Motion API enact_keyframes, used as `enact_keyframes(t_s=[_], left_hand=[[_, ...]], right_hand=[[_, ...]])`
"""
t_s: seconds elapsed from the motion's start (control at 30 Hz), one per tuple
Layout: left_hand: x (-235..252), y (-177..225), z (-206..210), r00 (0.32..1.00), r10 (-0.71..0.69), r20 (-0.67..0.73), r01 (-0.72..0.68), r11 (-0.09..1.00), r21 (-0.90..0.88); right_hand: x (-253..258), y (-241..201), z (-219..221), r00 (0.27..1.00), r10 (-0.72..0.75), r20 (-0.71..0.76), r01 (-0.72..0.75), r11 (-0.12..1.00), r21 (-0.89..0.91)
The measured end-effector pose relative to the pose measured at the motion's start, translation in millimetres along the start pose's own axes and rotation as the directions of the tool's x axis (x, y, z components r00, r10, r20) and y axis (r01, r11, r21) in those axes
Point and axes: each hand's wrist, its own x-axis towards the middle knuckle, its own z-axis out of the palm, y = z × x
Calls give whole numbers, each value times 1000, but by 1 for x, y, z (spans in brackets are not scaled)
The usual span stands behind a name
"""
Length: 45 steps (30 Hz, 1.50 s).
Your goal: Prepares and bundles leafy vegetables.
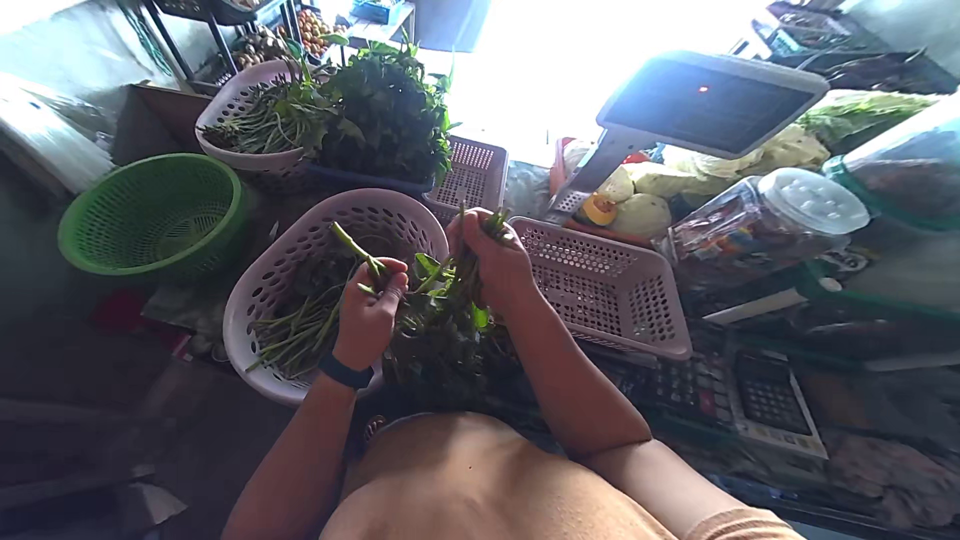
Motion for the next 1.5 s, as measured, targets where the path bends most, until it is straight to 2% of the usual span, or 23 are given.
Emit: enact_keyframes(t_s=[0.1, 0.17, 0.27, 0.33, 0.4, 0.47, 0.53, 0.6, 0.7, 0.8, 0.93, 1.0, 1.17, 1.27, 1.33, 1.43, 1.5], left_hand=[[2, -2, -4, 1000, -14, -9, 14, 1000, -11], [2, -2, -2, 999, -5, 45, 5, 1000, 16], [5, -5, 5, 986, 4, 167, -21, 995, 102], [8, -5, 6, 984, -27, 176, 5, 992, 122], [11, -9, 0, 993, -73, 92, 68, 996, 58], [17, -19, -10, 988, -139, -69, 134, 988, -80], [22, -27, -19, 959, -218, -183, 178, 960, -215], [21, -27, -18, 952, -246, -179, 187, 937, -296], [14, -19, -7, 989, -137, -57, 117, 957, -264], [13, -12, -2, 997, -71, -12, 69, 989, -134], [19, -16, -3, 991, -87, 99, 93, 994, -53], [17, -15, 3, 993, -77, 85, 81, 996, -47], [11, -12, 12, 1000, -12, 9, 12, 999, -52], [18, -14, 14, 1000, 5, -27, -5, 1000, 1], [22, -17, 14, 999, -7, -54, 8, 1000, 18], [22, -19, 15, 996, 27, -80, -25, 999, 22], [18, -17, 19, 995, 47, -93, -43, 998, 44]], right_hand=[[3, 0, -3, 999, 35, -31, -31, 994, 107], [2, 2, 3, 1000, 8, -16, -7, 997, 72], [2, 9, 13, 987, -149, 56, 151, 988, -32], [1, 11, 16, 970, -231, 72, 234, 971, -42], [2, 11, 10, 970, -242, 22, 242, 970, 16], [1, 4, 1, 983, -167, -75, 174, 978, 111], [2, -2, -6, 982, -82, -171, 102, 989, 111], [5, -3, -3, 983, 3, -184, 5, 999, 45], [11, 5, 8, 997, 71, -32, -72, 997, -27], [15, 8, 15, 1000, 19, -9, -18, 997, 68], [14, 16, 15, 986, -155, 60, 144, 978, 152], [12, 24, 17, 977, -196, 88, 180, 970, 161], [7, 30, 23, 997, -83, -6, 80, 943, 324], [4, 33, 19, 996, -80, 49, 55, 921, 387], [1, 30, 17, 994, -86, 67, 61, 946, 319], [0, 21, 15, 999, -26, 21, 24, 994, 106], [-1, 16, 15, 997, 15, 78, -10, 998, -67]])
